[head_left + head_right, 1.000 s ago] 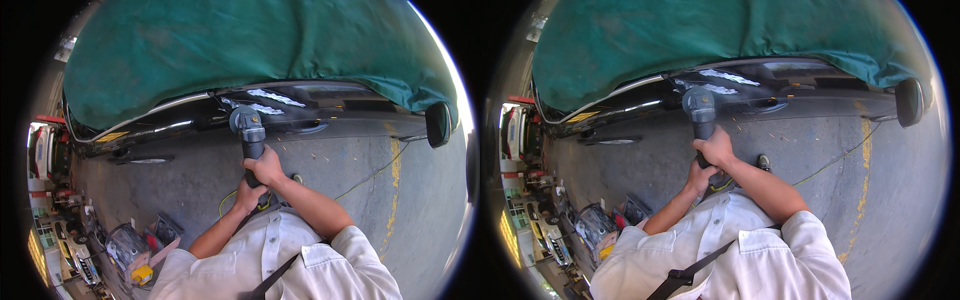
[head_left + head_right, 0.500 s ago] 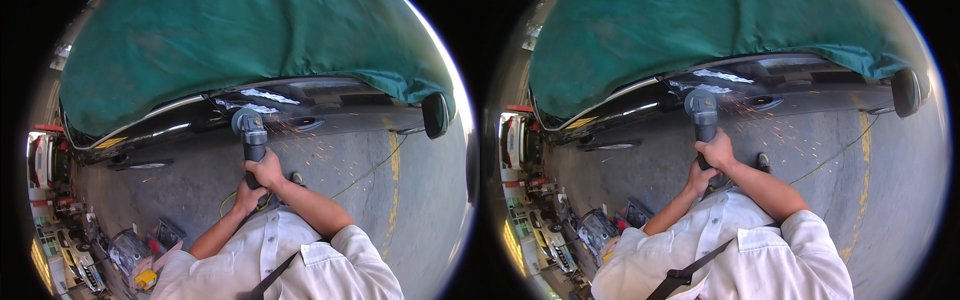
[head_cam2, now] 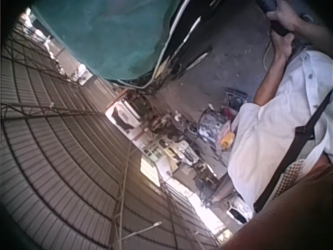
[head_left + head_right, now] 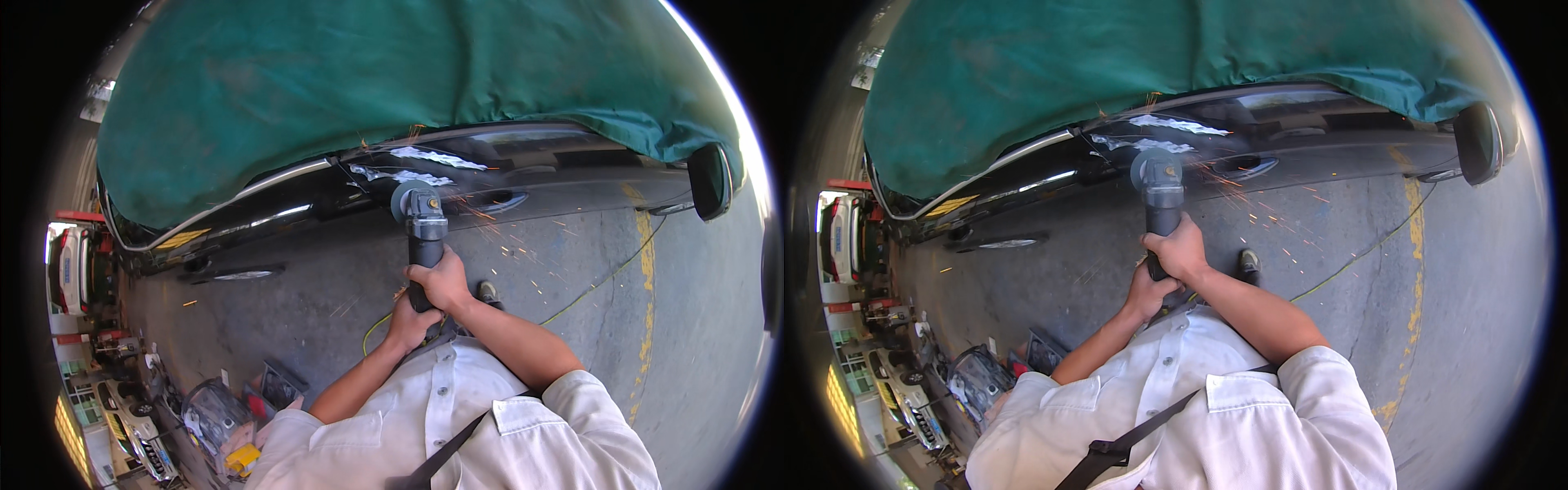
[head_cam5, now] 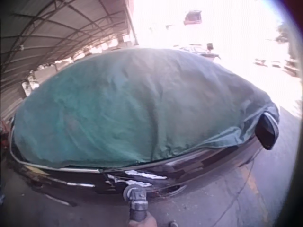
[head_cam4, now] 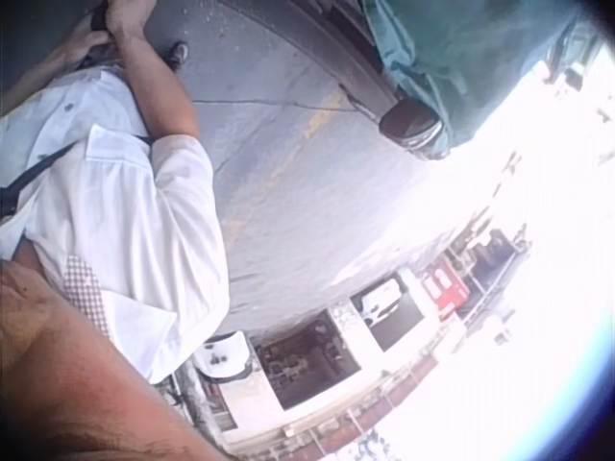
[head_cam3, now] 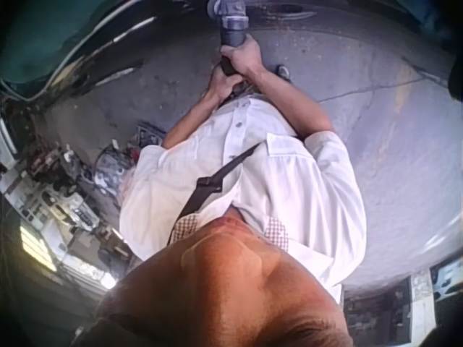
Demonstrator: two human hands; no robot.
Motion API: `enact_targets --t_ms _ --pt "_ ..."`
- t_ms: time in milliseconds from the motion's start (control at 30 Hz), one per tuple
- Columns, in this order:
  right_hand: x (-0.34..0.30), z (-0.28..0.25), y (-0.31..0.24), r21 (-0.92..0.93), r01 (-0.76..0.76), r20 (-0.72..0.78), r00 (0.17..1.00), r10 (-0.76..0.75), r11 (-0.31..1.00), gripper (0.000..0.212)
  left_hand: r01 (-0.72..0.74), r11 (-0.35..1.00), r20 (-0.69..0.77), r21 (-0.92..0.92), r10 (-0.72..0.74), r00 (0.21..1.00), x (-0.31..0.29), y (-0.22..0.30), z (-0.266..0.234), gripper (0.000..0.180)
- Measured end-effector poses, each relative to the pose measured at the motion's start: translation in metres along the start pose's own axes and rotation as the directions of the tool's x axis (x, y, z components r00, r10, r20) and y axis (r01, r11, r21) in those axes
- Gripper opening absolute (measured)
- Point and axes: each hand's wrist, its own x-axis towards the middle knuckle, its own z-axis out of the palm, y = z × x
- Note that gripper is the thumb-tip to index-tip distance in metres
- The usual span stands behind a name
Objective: The person retrieves a yellow power cord, plugs it into a socket, and picks up an angle grinder. They then use the angle grinder to grind a section of the front bumper of a black car, removing paint and creating a white patch. Finally, they unplug the cord and pick up a pneumatic hose.
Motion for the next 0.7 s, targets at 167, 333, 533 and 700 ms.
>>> enact_targets --t_ms 167,333,533,700 --pt "0.005 0.007 -0.014 -0.066 0.035 0.045 0.998 -0.032 0.997 0.06 0.019 0.975 -0.033 -0.22 -0.027 0.999 0.001 0.01 -0.002 0.035" --pt "0.005 0.003 -0.017 -0.105 0.022 0.033 0.999 -0.019 0.994 0.061 0.035 0.964 0.003 -0.265 -0.036 0.999 0.002 0.012 0.0 0.033" --pt "-0.004 -0.009 -0.009 -0.099 -0.033 -0.061 0.998 0.027 0.995 0.059 0.052 0.978 0.066 -0.201 -0.04 0.997 0.0 0.008 0.009 0.032" --pt "-0.006 -0.014 -0.004 -0.097 -0.011 -0.065 0.998 0.005 0.995 0.059 0.102 0.983 0.117 -0.153 -0.085 0.99 0.002 0.009 0.01 0.032"
